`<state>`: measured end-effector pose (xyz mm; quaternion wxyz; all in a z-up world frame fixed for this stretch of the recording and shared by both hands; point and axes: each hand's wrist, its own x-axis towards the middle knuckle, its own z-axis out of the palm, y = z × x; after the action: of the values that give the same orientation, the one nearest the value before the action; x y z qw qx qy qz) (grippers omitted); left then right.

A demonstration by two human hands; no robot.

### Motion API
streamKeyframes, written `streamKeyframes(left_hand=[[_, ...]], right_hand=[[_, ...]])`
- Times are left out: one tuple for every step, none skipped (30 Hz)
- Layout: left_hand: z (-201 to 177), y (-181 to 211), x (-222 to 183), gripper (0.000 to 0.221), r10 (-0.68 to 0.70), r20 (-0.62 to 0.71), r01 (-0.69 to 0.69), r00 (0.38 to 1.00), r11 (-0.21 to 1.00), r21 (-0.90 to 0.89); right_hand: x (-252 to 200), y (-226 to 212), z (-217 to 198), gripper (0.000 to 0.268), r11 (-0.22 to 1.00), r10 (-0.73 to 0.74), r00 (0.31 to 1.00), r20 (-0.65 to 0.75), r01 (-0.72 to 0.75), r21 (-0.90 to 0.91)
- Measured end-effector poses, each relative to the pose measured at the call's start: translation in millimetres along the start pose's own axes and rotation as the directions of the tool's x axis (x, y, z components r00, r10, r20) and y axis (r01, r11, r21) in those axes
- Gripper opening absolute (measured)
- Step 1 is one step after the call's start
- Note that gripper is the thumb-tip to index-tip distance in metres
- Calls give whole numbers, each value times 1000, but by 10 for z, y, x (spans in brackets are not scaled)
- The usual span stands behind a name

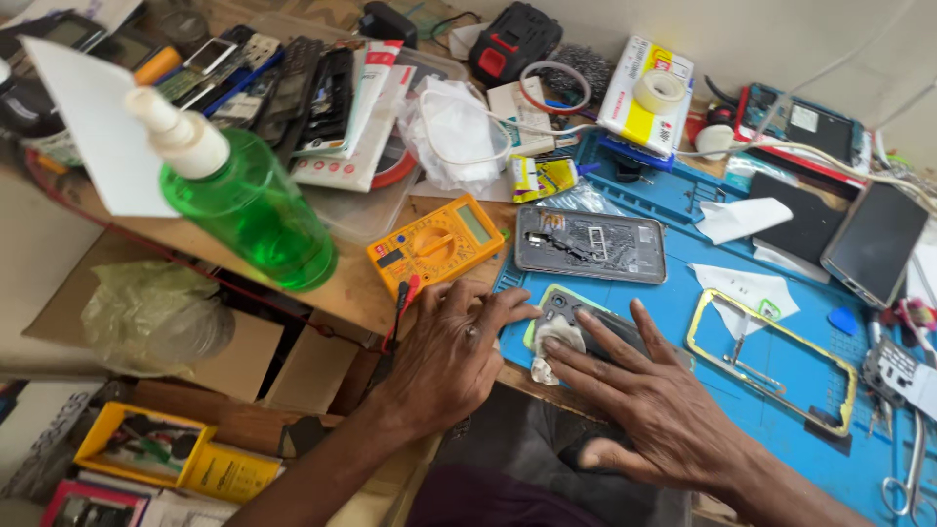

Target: The person handles a smartphone screen protector and a disassembled smartphone, moving parts on a cluttered workbench. They apply adhesive from a tube to the edges of a smartphone back cover and place a metal frame onto the workbench.

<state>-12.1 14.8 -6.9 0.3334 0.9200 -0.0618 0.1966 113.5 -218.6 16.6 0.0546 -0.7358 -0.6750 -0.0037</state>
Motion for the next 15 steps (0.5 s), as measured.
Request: streamKeyframes(left_hand=[[3,12,-26,58,-17,4,17,1000,1000,7],[9,33,-40,59,-33,7,33,999,999,14],[-1,20,10,59,-27,10,26,1000,999,24],[-19,8,52,59,-9,13,9,1000,999,35],[-25,20,34,59,-9,21,8,1000,999,38],[-32,21,14,59,-9,28,8,1000,999,40],[-29,17,-2,59,-8,27,6,1000,999,48],[-25,11,-17,58,-7,25,5,1000,998,56],[-22,3,-23,57,-2,19,1,1000,998,70],[-6,7,-30,58,10,-3,-10,1000,998,58],[-3,-5,-33,58,29,-14,-29,999,998,52],[4,-12,-41,58,48,-26,-47,998,998,47],[9,-24,-42,57,75,-70,-70,995,995,65],[17,-17,-58,56,102,-114,-93,988,992,85],[-11,-22,-93,56,129,-154,-110,980,986,126]], right_hand=[[27,-23,18,96,1000,-8,1000,-6,8,-7],[71,-63,63,94,1000,-15,1000,13,15,1],[146,-73,115,92,1000,-10,1000,20,10,-7],[186,-58,145,90,1000,-5,1000,26,5,-16],[119,-58,139,86,1000,7,1000,-24,-8,-26],[-4,-61,122,82,999,19,997,-74,-22,-36],[-147,-59,112,78,998,29,992,-120,-35,-46],[-299,-60,117,72,998,44,992,-119,-50,-49],[-461,-44,122,67,997,54,991,-124,-62,-55],[-641,-19,126,62,995,65,990,-129,-73,-62],[-790,1,181,50,991,129,980,-151,-134,-20],[-923,32,246,38,981,194,966,-170,-192,24],[-1035,105,287,27,970,243,951,-190,-235,63],[-1163,158,288,24,912,402,903,-151,-381,149],[-1207,211,332,22,831,537,837,-108,-502,242]])
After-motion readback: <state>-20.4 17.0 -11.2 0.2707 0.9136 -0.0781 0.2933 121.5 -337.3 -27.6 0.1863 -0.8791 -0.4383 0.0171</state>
